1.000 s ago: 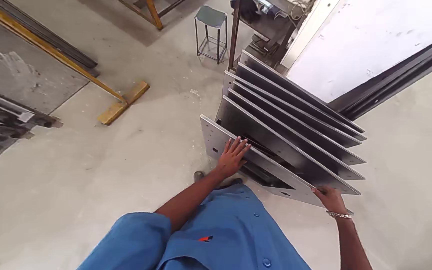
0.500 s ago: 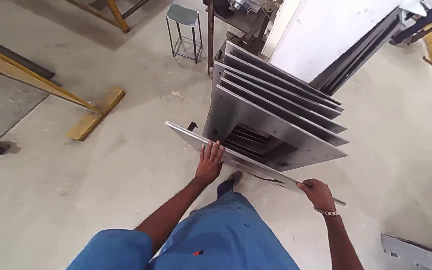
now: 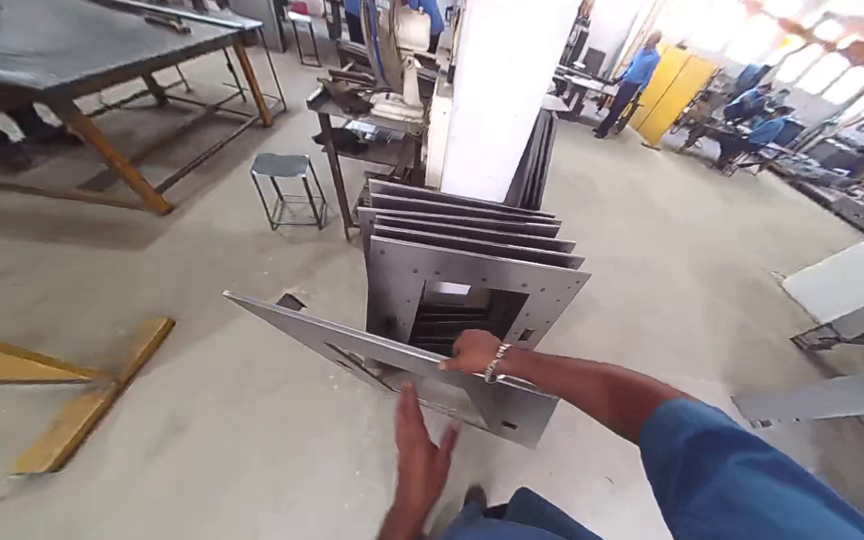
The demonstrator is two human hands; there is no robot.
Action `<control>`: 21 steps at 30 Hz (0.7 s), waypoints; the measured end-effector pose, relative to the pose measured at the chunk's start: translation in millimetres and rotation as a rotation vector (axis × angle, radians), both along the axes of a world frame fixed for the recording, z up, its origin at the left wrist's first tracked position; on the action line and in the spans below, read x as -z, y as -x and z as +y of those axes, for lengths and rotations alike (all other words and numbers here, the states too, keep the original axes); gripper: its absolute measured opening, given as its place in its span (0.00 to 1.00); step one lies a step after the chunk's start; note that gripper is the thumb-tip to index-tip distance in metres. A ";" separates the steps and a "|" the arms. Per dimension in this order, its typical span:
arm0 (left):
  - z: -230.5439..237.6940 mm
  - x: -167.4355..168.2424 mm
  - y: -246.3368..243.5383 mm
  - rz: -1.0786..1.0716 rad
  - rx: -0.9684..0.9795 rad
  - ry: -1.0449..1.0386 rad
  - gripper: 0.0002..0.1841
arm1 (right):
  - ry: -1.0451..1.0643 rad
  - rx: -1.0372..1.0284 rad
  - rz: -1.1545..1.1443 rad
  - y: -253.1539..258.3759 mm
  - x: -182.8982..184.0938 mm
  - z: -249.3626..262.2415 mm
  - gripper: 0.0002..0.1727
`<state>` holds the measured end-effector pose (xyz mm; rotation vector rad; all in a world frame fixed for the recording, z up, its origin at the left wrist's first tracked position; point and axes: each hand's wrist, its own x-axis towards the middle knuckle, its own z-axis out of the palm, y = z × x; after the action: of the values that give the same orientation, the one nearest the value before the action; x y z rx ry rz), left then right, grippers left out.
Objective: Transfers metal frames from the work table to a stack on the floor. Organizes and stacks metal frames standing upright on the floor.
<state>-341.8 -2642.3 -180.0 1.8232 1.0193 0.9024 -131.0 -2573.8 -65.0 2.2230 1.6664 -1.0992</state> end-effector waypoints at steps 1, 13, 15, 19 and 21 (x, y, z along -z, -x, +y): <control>-28.2 -4.9 -8.4 -0.047 0.037 -0.030 0.58 | 0.024 0.009 0.023 9.5 -4.5 2.6 0.35; -119.9 -20.6 -39.4 0.188 -0.114 -0.243 0.64 | -0.141 0.488 0.506 55.9 -1.6 19.0 0.29; -120.6 -16.4 -34.3 0.201 -0.183 -0.261 0.58 | -0.170 0.542 0.573 63.6 6.8 25.7 0.28; -108.6 -17.3 -1.5 0.245 -0.340 -0.330 0.35 | -0.193 0.596 0.661 86.7 13.0 29.8 0.30; -106.6 -22.5 15.5 0.249 -0.366 -0.340 0.32 | -0.224 0.623 0.690 99.7 13.5 33.9 0.30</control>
<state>-357.3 -2748.9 -157.5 2.1078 1.4614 1.1400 -230.7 -2539.9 -78.6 2.8155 1.3301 -2.1157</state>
